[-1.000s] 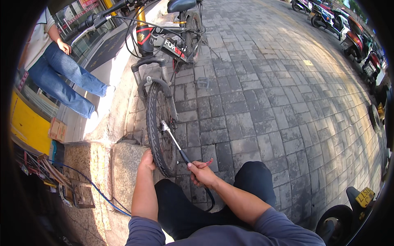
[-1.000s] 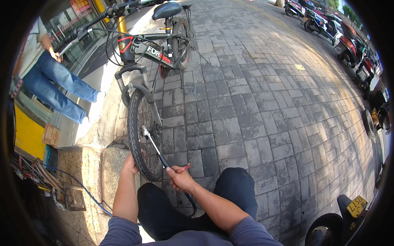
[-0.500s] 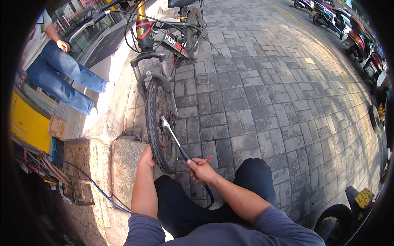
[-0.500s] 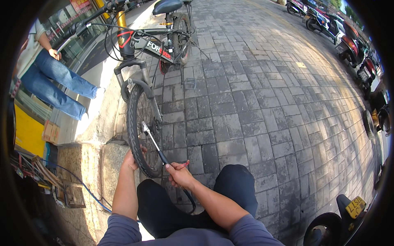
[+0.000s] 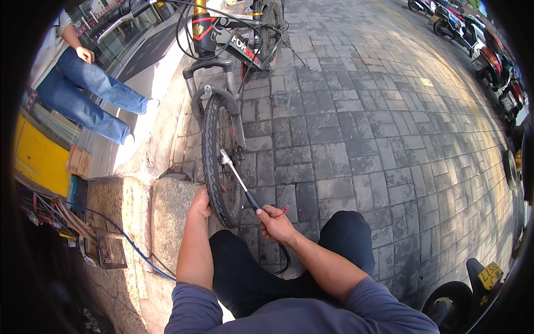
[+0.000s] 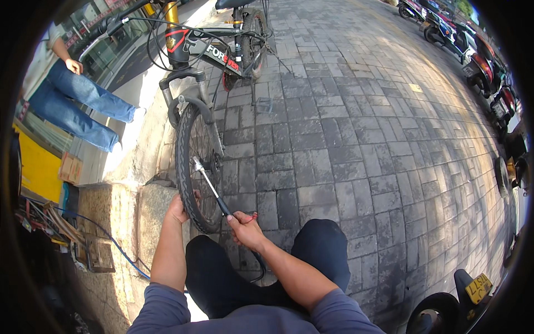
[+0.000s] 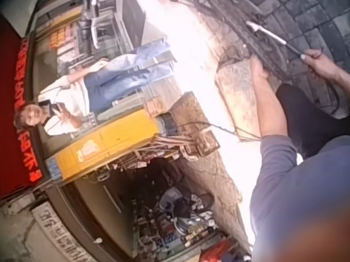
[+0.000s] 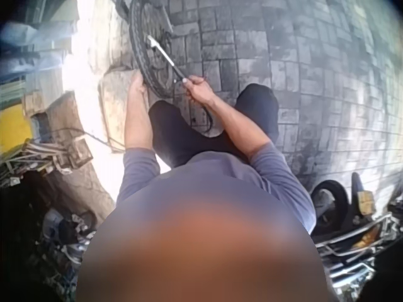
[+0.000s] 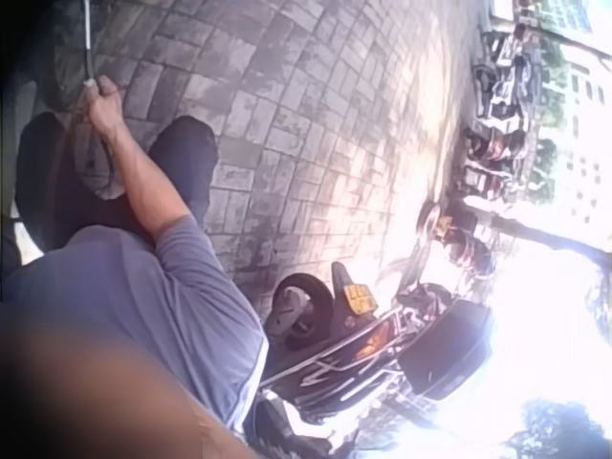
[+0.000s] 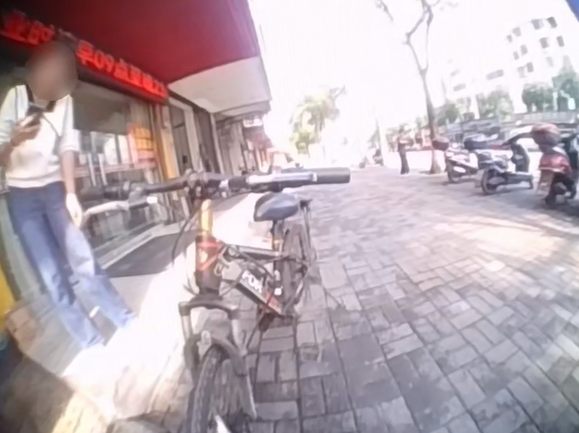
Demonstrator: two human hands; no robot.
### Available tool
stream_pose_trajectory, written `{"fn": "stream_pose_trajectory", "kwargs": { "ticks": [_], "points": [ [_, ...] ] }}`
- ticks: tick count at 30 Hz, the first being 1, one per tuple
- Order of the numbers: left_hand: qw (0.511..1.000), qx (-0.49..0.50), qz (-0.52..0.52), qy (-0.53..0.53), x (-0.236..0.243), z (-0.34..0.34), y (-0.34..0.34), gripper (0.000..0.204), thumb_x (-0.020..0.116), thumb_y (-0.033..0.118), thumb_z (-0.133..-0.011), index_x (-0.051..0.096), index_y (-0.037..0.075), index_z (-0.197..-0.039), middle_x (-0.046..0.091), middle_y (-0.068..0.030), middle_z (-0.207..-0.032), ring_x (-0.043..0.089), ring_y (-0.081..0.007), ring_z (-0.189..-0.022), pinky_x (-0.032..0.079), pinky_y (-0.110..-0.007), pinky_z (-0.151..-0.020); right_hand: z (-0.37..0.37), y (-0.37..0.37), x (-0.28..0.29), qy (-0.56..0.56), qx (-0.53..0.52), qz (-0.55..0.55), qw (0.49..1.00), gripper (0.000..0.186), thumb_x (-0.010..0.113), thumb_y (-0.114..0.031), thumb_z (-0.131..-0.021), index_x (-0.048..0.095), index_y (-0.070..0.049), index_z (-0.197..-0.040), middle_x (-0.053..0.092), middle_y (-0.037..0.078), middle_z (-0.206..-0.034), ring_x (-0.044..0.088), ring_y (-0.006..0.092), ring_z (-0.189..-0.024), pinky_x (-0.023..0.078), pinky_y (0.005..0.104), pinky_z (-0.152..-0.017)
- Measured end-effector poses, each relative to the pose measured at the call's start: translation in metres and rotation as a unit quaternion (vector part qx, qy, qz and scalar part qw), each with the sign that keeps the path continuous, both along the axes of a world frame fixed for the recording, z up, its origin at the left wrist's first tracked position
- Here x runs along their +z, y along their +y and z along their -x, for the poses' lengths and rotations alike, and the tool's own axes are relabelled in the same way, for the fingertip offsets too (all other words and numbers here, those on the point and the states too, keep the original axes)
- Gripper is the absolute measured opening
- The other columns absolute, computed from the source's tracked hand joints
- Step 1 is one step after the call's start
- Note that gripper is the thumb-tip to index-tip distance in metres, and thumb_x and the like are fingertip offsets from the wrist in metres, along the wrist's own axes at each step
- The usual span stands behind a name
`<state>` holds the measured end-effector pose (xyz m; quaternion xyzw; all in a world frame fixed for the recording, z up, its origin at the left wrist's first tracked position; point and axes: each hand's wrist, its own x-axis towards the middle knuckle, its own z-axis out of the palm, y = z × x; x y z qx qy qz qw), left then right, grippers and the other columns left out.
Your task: The person works on a scooter's handlebar area, manipulating wires and components. Then the person uses a pump to inflate the front and rear tires of a bicycle. The person also adjusts the bicycle seat height.
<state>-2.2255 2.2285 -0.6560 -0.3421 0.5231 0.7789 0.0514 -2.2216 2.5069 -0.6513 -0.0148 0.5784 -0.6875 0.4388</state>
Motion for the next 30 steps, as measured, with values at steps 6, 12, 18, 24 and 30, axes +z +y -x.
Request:
{"fn": "stream_pose_trajectory", "kwargs": {
  "ticks": [6,12,18,24,30],
  "points": [
    [1.0,-0.002,-0.019,-0.006,0.001,0.003,0.001,0.019,0.071,0.023,-0.09,0.064,0.005,-0.089,0.065,-0.0078,-0.079,0.062,-0.0185,-0.065,0.052,-0.031,-0.058,-0.001,0.0,-0.002,-0.006,0.001,0.006,1.0,0.032,0.051,-0.037,-0.103,0.054,-0.006,-0.096,0.051,0.002,-0.071,0.053,0.0118,-0.059,0.046,0.0274,-0.05],
    [1.0,0.006,-0.005,-0.005,0.004,-0.001,0.001,0.018,0.069,0.023,-0.09,0.065,0.005,-0.088,0.064,-0.0066,-0.079,0.06,-0.0179,-0.064,0.052,-0.031,-0.058,-0.001,-0.001,-0.01,-0.007,-0.009,0.016,1.0,0.031,0.052,-0.037,-0.102,0.054,-0.006,-0.098,0.051,0.002,-0.072,0.053,0.0117,-0.061,0.045,0.0273,-0.053],
    [0.999,0.006,-0.02,-0.026,0.001,0.005,0.001,0.018,0.069,0.023,-0.09,0.065,0.006,-0.089,0.058,-0.0029,-0.072,0.058,-0.0172,-0.061,0.049,-0.03,-0.054,-0.003,0.001,-0.003,0.017,-0.012,-0.012,1.0,0.031,0.051,-0.037,-0.102,0.053,-0.006,-0.098,0.054,0.003,-0.072,0.056,0.0126,-0.059,0.048,0.0282,-0.05],
    [1.0,0.007,-0.012,-0.017,0.011,0.002,0.005,0.017,0.072,0.024,-0.087,0.065,0.008,-0.087,0.062,-0.0037,-0.076,0.059,-0.0169,-0.061,0.049,-0.031,-0.055,-0.005,0.0,-0.001,0.026,0.001,-0.037,0.999,0.033,0.05,-0.038,-0.103,0.053,-0.006,-0.099,0.055,0.004,-0.07,0.057,0.0136,-0.054,0.05,0.03,-0.046],
    [0.999,0.035,0.003,-0.036,0.013,0.008,0.013,0.018,0.075,0.026,-0.088,0.065,0.012,-0.085,0.057,0.0004,-0.071,0.053,-0.014,-0.056,0.043,-0.029,-0.052,-0.006,0.0,-0.004,0.045,0.02,-0.057,0.997,0.032,0.049,-0.039,-0.102,0.055,-0.007,-0.105,0.055,0.004,-0.066,0.057,0.0135,-0.05,0.047,0.0294,-0.043]
  ]
}}
